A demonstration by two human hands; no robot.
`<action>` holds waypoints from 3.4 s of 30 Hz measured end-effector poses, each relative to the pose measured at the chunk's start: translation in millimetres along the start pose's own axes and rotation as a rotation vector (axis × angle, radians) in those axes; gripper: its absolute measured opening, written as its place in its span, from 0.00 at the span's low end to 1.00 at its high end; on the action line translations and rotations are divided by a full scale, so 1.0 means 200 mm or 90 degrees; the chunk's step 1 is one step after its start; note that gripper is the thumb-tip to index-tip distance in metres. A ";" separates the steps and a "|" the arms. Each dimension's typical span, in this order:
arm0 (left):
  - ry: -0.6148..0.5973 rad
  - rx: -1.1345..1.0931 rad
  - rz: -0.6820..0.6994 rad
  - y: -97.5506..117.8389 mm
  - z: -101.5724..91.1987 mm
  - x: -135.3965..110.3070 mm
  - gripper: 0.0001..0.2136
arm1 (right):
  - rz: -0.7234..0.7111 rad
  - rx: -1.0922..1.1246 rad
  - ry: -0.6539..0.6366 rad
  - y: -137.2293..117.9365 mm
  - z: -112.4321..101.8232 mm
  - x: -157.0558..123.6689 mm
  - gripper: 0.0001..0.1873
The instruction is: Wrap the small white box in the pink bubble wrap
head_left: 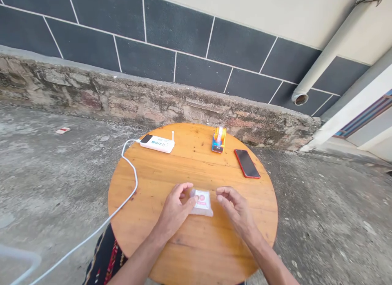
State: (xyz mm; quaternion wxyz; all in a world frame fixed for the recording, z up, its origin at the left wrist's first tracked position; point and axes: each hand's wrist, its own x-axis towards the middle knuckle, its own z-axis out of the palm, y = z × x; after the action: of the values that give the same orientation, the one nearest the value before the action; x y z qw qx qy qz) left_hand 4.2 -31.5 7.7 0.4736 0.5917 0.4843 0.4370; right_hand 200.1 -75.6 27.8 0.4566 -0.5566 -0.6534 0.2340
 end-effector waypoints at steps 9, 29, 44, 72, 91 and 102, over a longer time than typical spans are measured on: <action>-0.011 0.034 0.045 -0.02 0.00 -0.03 0.18 | -0.048 0.036 -0.118 0.02 0.08 0.19 0.07; 0.001 0.045 0.056 -0.05 0.03 -0.04 0.20 | 0.084 0.093 -0.113 0.04 0.16 0.26 0.10; -0.064 0.128 0.295 -0.03 0.04 -0.07 0.28 | 0.167 0.221 -0.007 0.00 0.13 0.32 0.13; -0.181 0.232 0.475 -0.02 -0.02 -0.11 0.30 | 0.246 -0.043 -0.117 0.27 0.18 0.77 0.17; 0.007 0.166 0.355 0.02 -0.01 -0.08 0.10 | 0.105 -0.149 -0.138 0.06 0.03 0.53 0.14; -0.035 0.191 0.300 -0.02 0.00 -0.08 0.15 | 0.156 -0.307 -0.088 0.07 -0.08 0.24 0.08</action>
State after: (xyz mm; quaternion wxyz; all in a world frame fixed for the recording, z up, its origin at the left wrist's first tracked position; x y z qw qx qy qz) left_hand 1.5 -47.8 2.9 0.2792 0.7630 0.3795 0.4424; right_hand 222.3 -30.4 38.9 0.2340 -0.7065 -0.6478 0.1627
